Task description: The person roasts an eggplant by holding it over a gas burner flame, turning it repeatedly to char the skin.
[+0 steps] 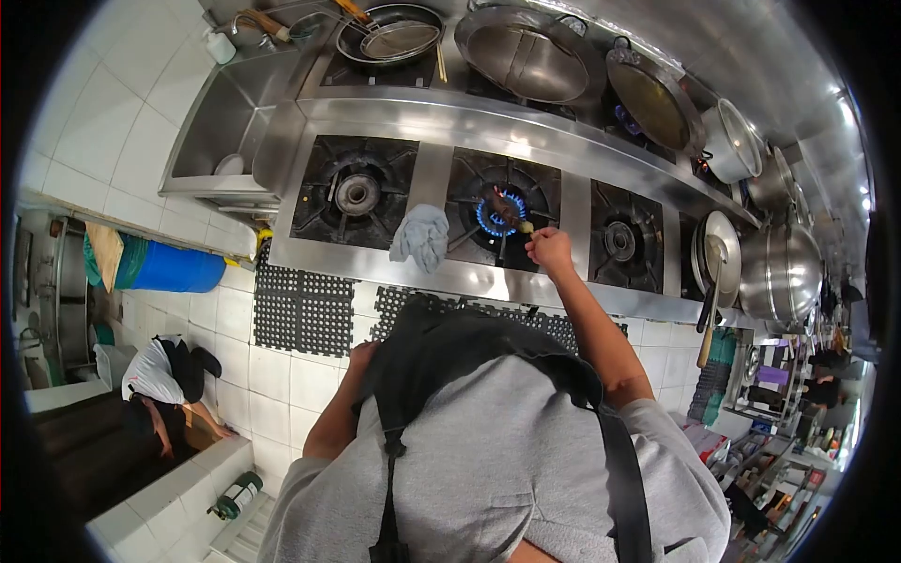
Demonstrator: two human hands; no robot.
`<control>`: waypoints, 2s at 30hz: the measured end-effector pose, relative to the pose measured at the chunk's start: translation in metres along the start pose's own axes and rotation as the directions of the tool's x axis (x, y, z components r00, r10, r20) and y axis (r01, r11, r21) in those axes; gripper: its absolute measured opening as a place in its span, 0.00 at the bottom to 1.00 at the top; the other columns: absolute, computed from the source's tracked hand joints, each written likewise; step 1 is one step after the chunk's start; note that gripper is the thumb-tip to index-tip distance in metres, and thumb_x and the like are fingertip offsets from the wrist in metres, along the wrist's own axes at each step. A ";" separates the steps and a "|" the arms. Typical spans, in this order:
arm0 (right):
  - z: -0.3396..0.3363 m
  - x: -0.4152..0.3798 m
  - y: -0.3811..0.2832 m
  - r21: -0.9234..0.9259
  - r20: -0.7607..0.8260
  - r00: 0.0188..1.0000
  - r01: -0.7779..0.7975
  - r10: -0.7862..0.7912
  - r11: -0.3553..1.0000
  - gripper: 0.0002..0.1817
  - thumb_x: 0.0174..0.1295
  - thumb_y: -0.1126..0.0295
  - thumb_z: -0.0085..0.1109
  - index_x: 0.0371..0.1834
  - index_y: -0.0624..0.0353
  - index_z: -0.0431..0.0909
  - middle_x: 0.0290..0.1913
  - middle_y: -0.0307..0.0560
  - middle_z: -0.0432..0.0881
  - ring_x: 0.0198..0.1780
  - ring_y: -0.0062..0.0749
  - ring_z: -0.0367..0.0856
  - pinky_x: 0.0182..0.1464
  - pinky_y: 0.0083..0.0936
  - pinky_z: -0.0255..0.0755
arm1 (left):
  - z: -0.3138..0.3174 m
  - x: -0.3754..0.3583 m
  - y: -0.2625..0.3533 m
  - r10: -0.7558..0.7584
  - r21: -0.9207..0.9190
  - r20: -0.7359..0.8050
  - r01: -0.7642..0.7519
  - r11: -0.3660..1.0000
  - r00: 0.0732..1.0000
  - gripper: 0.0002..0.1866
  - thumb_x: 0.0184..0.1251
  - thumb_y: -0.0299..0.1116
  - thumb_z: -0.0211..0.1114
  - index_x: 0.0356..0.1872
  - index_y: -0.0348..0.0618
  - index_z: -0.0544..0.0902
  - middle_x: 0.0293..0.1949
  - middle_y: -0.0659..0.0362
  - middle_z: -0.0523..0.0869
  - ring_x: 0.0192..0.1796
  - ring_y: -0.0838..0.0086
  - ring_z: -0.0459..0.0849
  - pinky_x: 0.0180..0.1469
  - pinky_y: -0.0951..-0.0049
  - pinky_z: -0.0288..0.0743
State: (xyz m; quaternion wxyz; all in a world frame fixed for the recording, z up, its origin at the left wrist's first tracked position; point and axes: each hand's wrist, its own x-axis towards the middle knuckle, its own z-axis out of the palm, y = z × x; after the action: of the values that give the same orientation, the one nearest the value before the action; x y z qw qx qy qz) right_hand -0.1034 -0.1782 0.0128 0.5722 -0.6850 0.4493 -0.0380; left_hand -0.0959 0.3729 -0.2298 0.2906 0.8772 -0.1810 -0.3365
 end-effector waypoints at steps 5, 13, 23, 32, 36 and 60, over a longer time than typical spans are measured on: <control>0.000 -0.015 0.011 -0.127 -0.110 0.994 0.007 -0.021 0.992 0.05 0.62 0.72 0.56 0.37 0.62 0.79 0.26 0.47 0.86 0.22 0.26 0.84 0.24 0.25 0.75 | -0.012 0.002 0.013 -0.064 -0.127 -0.023 0.061 0.990 0.998 0.19 0.69 0.51 0.58 0.45 0.49 0.88 0.43 0.53 0.89 0.46 0.62 0.87 0.50 0.65 0.79; 0.004 -0.015 0.055 -0.422 -0.170 0.944 0.191 -0.284 0.886 0.06 0.56 0.73 0.60 0.36 0.61 0.79 0.30 0.53 0.86 0.29 0.39 0.86 0.33 0.34 0.78 | -0.027 0.014 0.021 -0.163 -0.126 0.019 0.164 0.978 0.986 0.24 0.66 0.56 0.57 0.43 0.46 0.88 0.41 0.50 0.89 0.47 0.59 0.87 0.50 0.62 0.77; -0.005 -0.036 0.035 -0.744 -0.137 0.924 0.142 -0.357 0.653 0.11 0.53 0.65 0.66 0.36 0.57 0.80 0.34 0.57 0.85 0.41 0.54 0.84 0.45 0.46 0.76 | -0.040 0.011 0.022 -0.115 -0.094 0.030 0.117 0.989 0.993 0.23 0.67 0.53 0.55 0.39 0.45 0.88 0.39 0.46 0.88 0.44 0.53 0.86 0.44 0.56 0.76; -0.010 -0.007 0.061 -0.471 -0.104 0.989 0.041 -0.102 0.881 0.10 0.59 0.63 0.65 0.35 0.59 0.80 0.29 0.47 0.83 0.29 0.41 0.83 0.32 0.37 0.76 | -0.039 0.003 0.025 -0.177 -0.295 -0.013 0.165 0.941 0.984 0.22 0.66 0.52 0.60 0.42 0.43 0.88 0.36 0.53 0.89 0.40 0.67 0.87 0.42 0.66 0.77; -0.014 -0.005 0.069 0.367 0.208 0.941 -0.329 0.268 0.870 0.09 0.65 0.63 0.61 0.33 0.57 0.79 0.24 0.37 0.77 0.24 0.28 0.76 0.28 0.31 0.72 | -0.039 0.006 0.026 -0.124 -0.174 -0.014 0.120 0.977 0.992 0.23 0.66 0.54 0.59 0.44 0.45 0.89 0.36 0.55 0.90 0.42 0.68 0.87 0.45 0.67 0.77; -0.008 -0.019 0.061 0.610 0.437 0.773 -0.631 0.460 0.480 0.14 0.75 0.60 0.46 0.37 0.56 0.76 0.24 0.35 0.75 0.22 0.24 0.72 0.30 0.29 0.74 | -0.059 0.017 0.076 -0.377 -0.068 0.049 0.380 0.923 0.925 0.26 0.62 0.56 0.62 0.44 0.44 0.88 0.37 0.52 0.90 0.44 0.67 0.89 0.47 0.65 0.78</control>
State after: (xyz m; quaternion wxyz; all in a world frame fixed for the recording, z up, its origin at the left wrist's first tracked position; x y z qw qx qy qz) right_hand -0.1543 -0.1681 -0.0255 0.8210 -0.2178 0.5259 0.0455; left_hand -0.0519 0.3290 -0.1538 0.2503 0.8779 -0.0004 -0.4083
